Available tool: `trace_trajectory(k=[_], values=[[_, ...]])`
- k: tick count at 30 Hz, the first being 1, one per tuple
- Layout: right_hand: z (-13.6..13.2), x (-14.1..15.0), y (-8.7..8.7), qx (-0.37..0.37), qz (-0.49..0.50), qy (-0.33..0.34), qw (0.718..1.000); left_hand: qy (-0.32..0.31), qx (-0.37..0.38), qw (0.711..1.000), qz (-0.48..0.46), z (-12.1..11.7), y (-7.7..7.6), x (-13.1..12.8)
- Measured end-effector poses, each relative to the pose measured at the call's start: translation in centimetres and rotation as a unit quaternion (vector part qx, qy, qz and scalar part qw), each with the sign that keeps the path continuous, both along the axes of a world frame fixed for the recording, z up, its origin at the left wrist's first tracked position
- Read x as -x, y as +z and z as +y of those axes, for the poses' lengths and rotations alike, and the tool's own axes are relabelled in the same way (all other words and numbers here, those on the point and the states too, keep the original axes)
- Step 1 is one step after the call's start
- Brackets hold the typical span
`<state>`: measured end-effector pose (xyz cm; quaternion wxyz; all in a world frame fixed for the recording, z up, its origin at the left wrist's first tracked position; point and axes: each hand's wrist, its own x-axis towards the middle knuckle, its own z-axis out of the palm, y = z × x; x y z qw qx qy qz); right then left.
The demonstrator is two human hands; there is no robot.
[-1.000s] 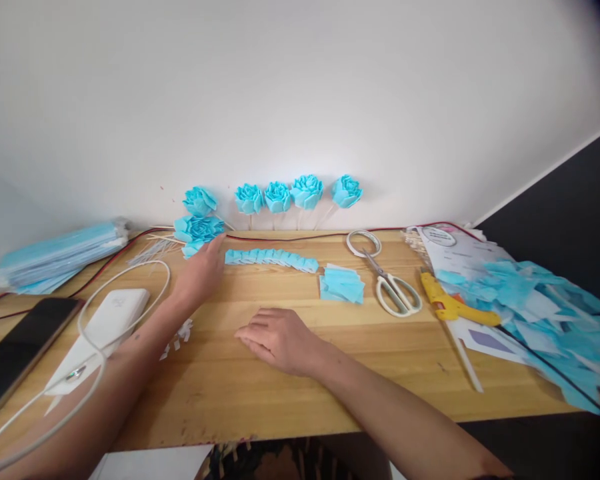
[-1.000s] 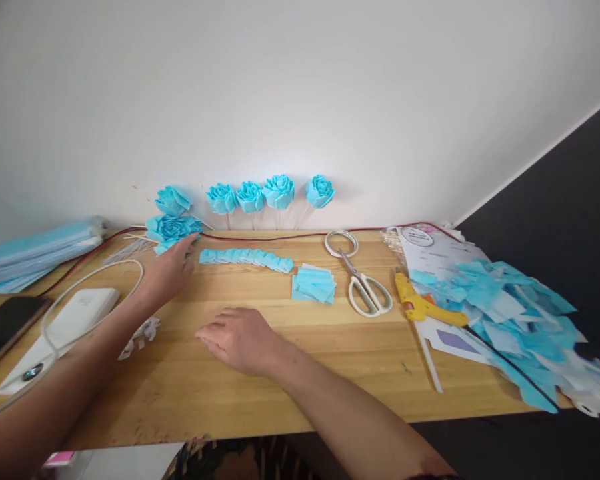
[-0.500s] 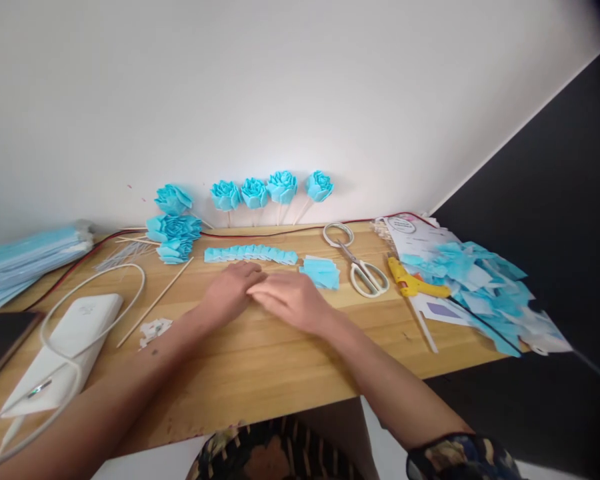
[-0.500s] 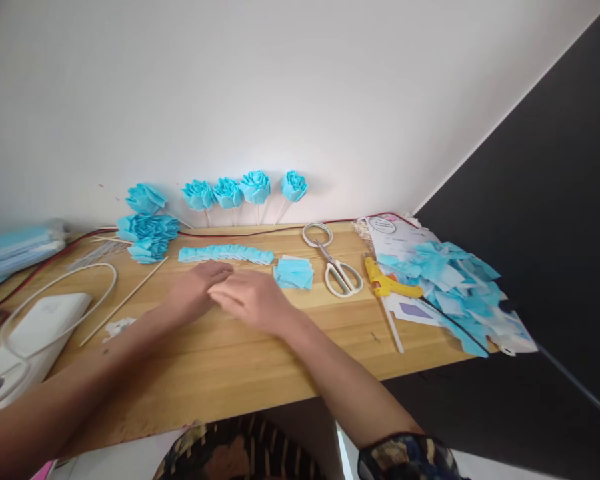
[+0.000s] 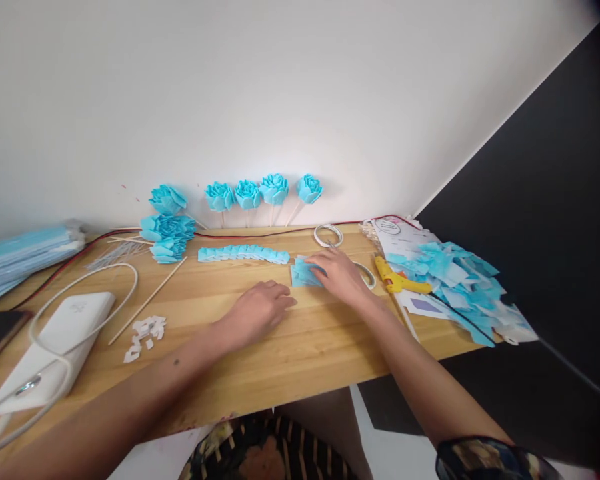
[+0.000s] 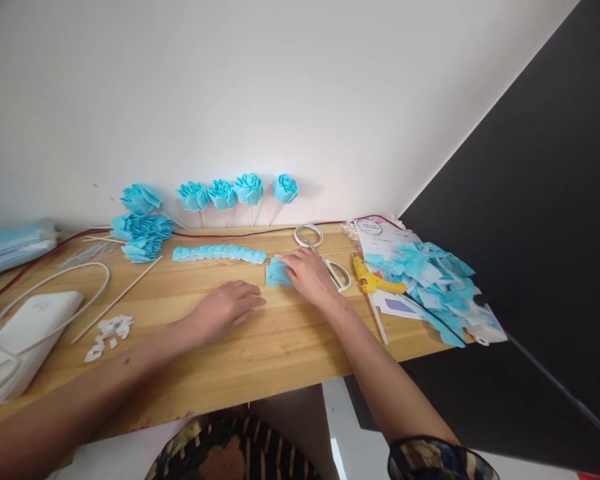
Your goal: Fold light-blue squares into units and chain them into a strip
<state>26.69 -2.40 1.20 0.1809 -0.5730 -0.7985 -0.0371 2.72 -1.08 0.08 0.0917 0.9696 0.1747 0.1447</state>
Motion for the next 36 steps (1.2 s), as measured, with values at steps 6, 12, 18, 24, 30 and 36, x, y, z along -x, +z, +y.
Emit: trace_trajectory(k=[6,12,18,24,30,36], values=[[2.5,2.0,0.5,0.036,-0.004,-0.003,0.999,0.013,0.006,1.000,0.000,0.5,0.0,0.3],[5.1,3.9,0.0,0.086,-0.005,0.015,0.996,0.187,-0.002,0.978,-0.094,5.8,1.3,4.8],[6.4,4.9,0.1,0.126,-0.019,0.004,0.992,0.365,0.008,0.931,-0.012,10.4,2.3,8.1],[6.6,5.7,-0.1,0.129,-0.019,0.016,0.991,0.377,0.036,0.924,0.042,12.0,1.5,6.5],[7.6,4.0,-0.6,0.101,0.065,0.015,0.993,0.349,0.067,0.933,0.050,14.5,1.3,4.3],[8.1,2.0,-0.7,0.079,0.014,-0.015,0.997,0.338,0.094,0.934,0.063,16.1,1.1,3.0]])
